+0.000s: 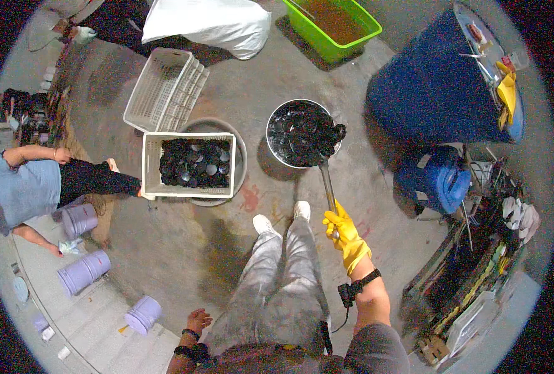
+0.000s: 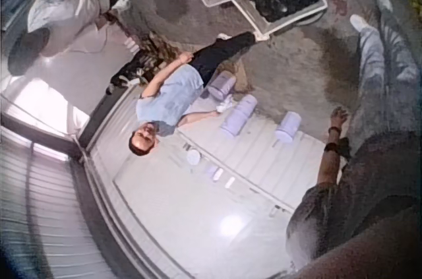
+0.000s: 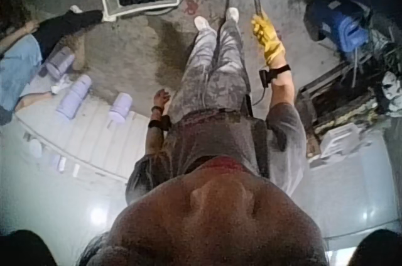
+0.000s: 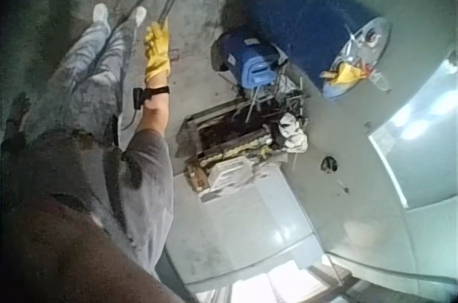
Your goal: Rinsing black plastic parts in a bucket of water and transferring them to a basket using a strainer.
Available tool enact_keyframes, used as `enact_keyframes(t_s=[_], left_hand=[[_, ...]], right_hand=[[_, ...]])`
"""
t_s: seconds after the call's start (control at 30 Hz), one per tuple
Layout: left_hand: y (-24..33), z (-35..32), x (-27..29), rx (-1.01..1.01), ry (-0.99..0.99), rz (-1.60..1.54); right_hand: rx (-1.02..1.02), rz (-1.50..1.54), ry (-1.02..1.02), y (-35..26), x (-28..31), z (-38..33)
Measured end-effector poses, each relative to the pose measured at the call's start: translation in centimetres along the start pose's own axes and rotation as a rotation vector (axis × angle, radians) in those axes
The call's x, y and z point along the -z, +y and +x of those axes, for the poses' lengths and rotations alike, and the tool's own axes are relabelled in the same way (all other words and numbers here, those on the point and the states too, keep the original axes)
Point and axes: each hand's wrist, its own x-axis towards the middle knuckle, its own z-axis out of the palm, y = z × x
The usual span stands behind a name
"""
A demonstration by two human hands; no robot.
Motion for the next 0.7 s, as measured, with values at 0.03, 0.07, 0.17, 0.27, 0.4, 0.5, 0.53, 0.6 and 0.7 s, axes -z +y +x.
enact_keyframes(t_s=[0.03,0.07,0.17,0.27,0.4,0.5,0.53,0.6,0.7], left_hand=[[-0.1,0.1,0.1,0.002,-0.001,0.018],[-0.2,0.2,0.2,0.004,-0.003,0.035],[-0.4,0.4,0.8,0.051,-0.034,-0.128],[-1.4,0.7,1.4,-0.032,-0.007,-0.075],[-0.3,0.3,0.8,0.020,0.018,-0.076],[-1.0,0.8,1.6,0.009,-0.001,-0.077],[-1.3,1.0,1.9,-0.002,0.007,-0.097],[-2.1,1.8,2.7,-0.011,0.015,-0.124],[-3.0,2.7,3.8,0.032,-0.117,-0.269]], right_hand=[[0.003,-0.022,0.014,0.1,-0.1,0.1],[0.005,-0.044,0.027,0.1,-0.1,0.1],[-0.002,-0.020,0.017,0.4,-0.3,-0.1],[-0.005,0.018,0.010,0.4,-1.5,-0.3],[-0.033,0.019,0.020,0.2,-1.3,-0.3],[-0.019,-0.009,0.024,0.5,-2.3,-0.3],[-0.022,-0.016,0.021,0.5,-2.5,-0.4],[-0.048,0.017,0.041,0.4,-3.0,-0.7],[-0.037,0.031,0.062,0.7,-4.0,-0.9]])
